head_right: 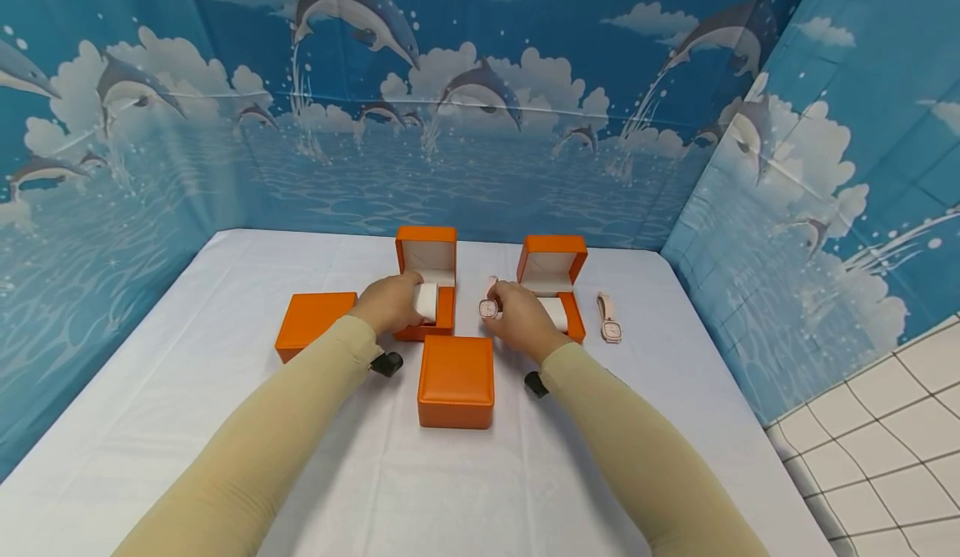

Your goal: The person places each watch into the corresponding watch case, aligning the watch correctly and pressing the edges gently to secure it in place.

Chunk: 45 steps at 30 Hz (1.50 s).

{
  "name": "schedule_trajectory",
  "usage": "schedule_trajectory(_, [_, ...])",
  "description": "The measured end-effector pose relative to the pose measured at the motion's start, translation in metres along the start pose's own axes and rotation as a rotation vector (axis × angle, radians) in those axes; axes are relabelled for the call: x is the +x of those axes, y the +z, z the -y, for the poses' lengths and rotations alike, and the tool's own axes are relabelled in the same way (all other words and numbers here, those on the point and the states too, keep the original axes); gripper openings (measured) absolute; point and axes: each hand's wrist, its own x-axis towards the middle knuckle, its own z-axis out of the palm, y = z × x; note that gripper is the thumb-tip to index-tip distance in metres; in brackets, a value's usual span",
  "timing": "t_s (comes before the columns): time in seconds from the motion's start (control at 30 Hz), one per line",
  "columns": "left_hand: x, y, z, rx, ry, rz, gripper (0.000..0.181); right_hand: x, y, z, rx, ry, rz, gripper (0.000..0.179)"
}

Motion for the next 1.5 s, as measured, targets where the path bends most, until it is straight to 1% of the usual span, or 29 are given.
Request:
schedule_trajectory(0.17, [0.0007,0.0010,0.0002,0.005,-0.008,0.004,0.063,0.0004,0.0003,-0.0006,0.003,-0.024,-0.002,0.033])
schedule_trajectory(0.47, [0.0005,0.0018,0.0032,0.026,0.042,-0.015,0.059,0.0008,0.0025,-0.0027,0.010,-0.047,-0.017,0.031])
schedule_trajectory(0.6, [0.0003,0.0015,0.0036,0.032,0.057,-0.013,0.056,0.0012,0.0036,-0.0039,0.009,-0.059,-0.020,0.031])
schedule_trajectory(0.8, [0.0018,-0.0005,0.0030,0.091,0.065,0.002,0.053,0.0016,0.0048,-0.0043,0.012,-0.057,-0.021,0.031])
schedule_trajectory(0.93, [0.0024,-0.0007,0.0019,0.125,0.070,0.013,0.055,0.0018,0.0047,-0.0037,0.009,-0.046,-0.016,0.032])
schedule_trajectory(1.0, [0.0021,-0.0004,0.0020,0.118,0.068,0.014,0.056,0.0018,0.0044,-0.0034,0.006,-0.043,-0.011,0.032])
schedule_trajectory(1.2, [0.0003,0.0011,0.0035,0.042,0.050,0.034,0.058,0.0009,0.0027,-0.0023,0.012,-0.035,-0.009,0.033])
schedule_trajectory(1.37, [-0.0007,-0.0003,0.0033,0.045,0.051,0.042,0.058,-0.0003,0.0022,-0.0024,0.008,-0.043,-0.015,0.033])
schedule_trajectory(1.5, [-0.0014,-0.0015,0.0032,0.043,0.041,0.052,0.061,-0.0008,0.0025,-0.0013,0.009,-0.048,-0.024,0.034])
